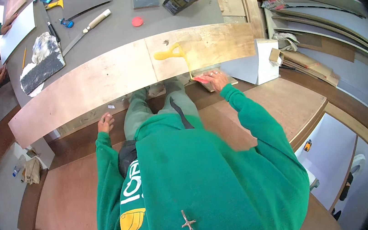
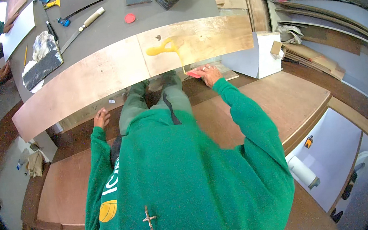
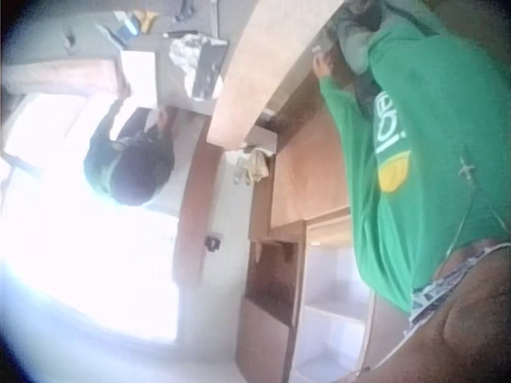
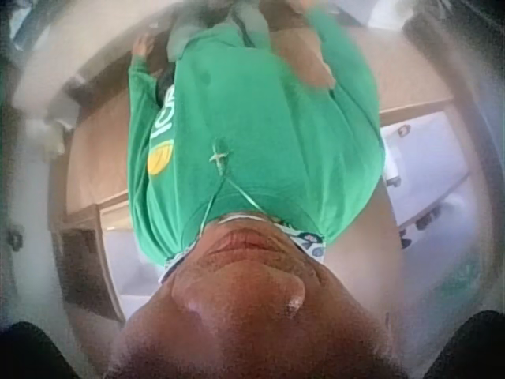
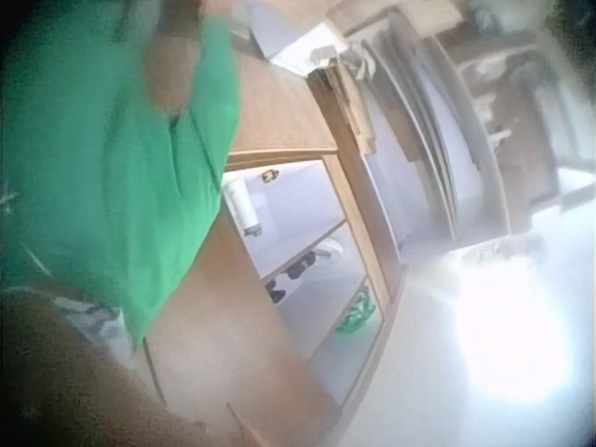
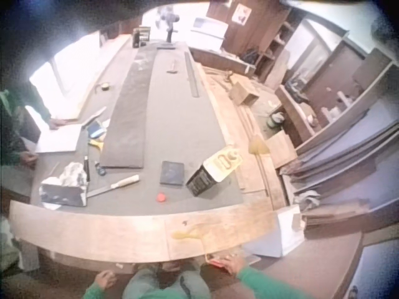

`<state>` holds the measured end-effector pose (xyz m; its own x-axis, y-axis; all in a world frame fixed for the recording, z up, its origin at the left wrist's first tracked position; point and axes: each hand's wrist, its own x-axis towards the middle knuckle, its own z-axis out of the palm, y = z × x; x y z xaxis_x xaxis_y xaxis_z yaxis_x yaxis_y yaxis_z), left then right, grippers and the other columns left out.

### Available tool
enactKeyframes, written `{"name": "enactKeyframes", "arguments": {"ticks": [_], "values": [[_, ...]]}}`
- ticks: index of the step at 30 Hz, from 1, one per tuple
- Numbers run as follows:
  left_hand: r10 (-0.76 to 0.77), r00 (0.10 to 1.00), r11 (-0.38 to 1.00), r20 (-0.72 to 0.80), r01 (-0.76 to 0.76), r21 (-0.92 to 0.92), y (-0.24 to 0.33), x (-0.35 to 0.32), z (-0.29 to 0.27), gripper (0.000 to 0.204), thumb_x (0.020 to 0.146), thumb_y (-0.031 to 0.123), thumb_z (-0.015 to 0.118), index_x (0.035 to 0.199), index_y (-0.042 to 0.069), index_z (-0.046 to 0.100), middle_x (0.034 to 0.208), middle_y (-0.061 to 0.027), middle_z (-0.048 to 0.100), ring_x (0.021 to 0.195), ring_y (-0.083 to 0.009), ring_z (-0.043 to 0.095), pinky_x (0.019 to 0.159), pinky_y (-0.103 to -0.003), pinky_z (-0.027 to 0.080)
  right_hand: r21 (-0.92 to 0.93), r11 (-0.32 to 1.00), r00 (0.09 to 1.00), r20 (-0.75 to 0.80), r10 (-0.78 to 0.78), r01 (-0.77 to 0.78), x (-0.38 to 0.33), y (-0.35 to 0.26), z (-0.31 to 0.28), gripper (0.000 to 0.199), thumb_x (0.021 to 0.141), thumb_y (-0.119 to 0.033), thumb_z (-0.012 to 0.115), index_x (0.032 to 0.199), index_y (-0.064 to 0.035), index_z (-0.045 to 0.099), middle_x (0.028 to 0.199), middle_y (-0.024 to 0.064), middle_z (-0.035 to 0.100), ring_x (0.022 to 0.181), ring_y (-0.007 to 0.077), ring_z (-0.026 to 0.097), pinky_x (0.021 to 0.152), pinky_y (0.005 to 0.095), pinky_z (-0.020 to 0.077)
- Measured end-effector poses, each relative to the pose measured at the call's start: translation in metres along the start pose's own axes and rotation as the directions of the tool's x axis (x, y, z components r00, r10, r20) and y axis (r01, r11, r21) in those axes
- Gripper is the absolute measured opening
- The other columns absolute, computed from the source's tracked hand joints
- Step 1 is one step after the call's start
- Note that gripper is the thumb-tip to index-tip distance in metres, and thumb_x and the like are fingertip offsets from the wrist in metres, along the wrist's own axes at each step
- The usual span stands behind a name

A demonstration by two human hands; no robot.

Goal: The person applies a yellow liquid adhesive to a long wooden plank using a small spreader, smoothing the glue across the surface of the wood.

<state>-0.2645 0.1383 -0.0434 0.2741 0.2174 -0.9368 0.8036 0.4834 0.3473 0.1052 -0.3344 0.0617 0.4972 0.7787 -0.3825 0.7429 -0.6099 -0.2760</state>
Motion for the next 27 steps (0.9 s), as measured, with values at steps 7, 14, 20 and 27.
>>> {"name": "enactKeyframes", "arguments": {"ticks": [7, 14, 20, 27], "values": [[0.001, 1.0, 0.999, 0.005, -0.001, 0.045, 0.002, 0.002, -0.001, 0.05, 0.09, 0.039, 0.057, 0.131, 0.012, 0.049, 0.12, -0.0066, 0.059, 0.109, -0.023, 0.059, 0.088, -0.041, 0.046, 0.037, 0.994, 0.926, -0.361, 0.108, -0.102, 0.096, -0.017, -0.04, 0.043, 0.082, -0.006, 0.051, 0.121, -0.023, 0.06, 0.115, 0.0034, 0.06, 0.107, 0.0266, 0.054, 0.09, 0.0413, 0.0436], [0.074, 0.996, 0.994, -0.059, -0.078, -0.07, 0.015, -0.006, -0.004, 0.048, 0.091, 0.035, 0.058, 0.131, 0.012, 0.049, 0.115, -0.0045, 0.06, 0.105, -0.022, 0.06, 0.088, -0.04, 0.046, -0.131, 0.991, 0.907, -0.42, -0.027, -0.032, 0.17, -0.021, -0.044, 0.045, 0.081, -0.005, 0.052, 0.122, -0.02, 0.058, 0.118, 0.0028, 0.057, 0.109, 0.0269, 0.053, 0.093, 0.0432, 0.0439], [0.019, 0.998, 0.996, -0.06, -0.024, -0.083, -0.019, -0.007, -0.007, 0.046, 0.09, 0.035, 0.06, 0.128, 0.012, 0.052, 0.111, -0.0022, 0.062, 0.1, -0.018, 0.062, 0.076, -0.033, 0.049, -0.144, 0.988, 0.891, -0.441, -0.109, 0.049, 0.162, -0.022, -0.049, 0.045, 0.079, -0.007, 0.056, 0.122, -0.0183, 0.058, 0.118, 0.0022, 0.057, 0.108, 0.0261, 0.054, 0.092, 0.0435, 0.0431], [0.004, 1.0, 0.997, -0.029, -0.006, -0.08, -0.017, 0.007, -0.007, 0.047, 0.088, 0.037, 0.062, 0.126, 0.011, 0.052, 0.111, -0.0025, 0.062, 0.1, -0.0177, 0.062, 0.075, -0.033, 0.048, 0.007, 0.978, 0.888, -0.418, 0.191, -0.207, 0.162, -0.023, -0.036, 0.04, 0.083, -0.008, 0.053, 0.122, -0.0183, 0.057, 0.117, 0.0042, 0.058, 0.107, 0.0293, 0.054, 0.087, 0.0435, 0.0463]]}}
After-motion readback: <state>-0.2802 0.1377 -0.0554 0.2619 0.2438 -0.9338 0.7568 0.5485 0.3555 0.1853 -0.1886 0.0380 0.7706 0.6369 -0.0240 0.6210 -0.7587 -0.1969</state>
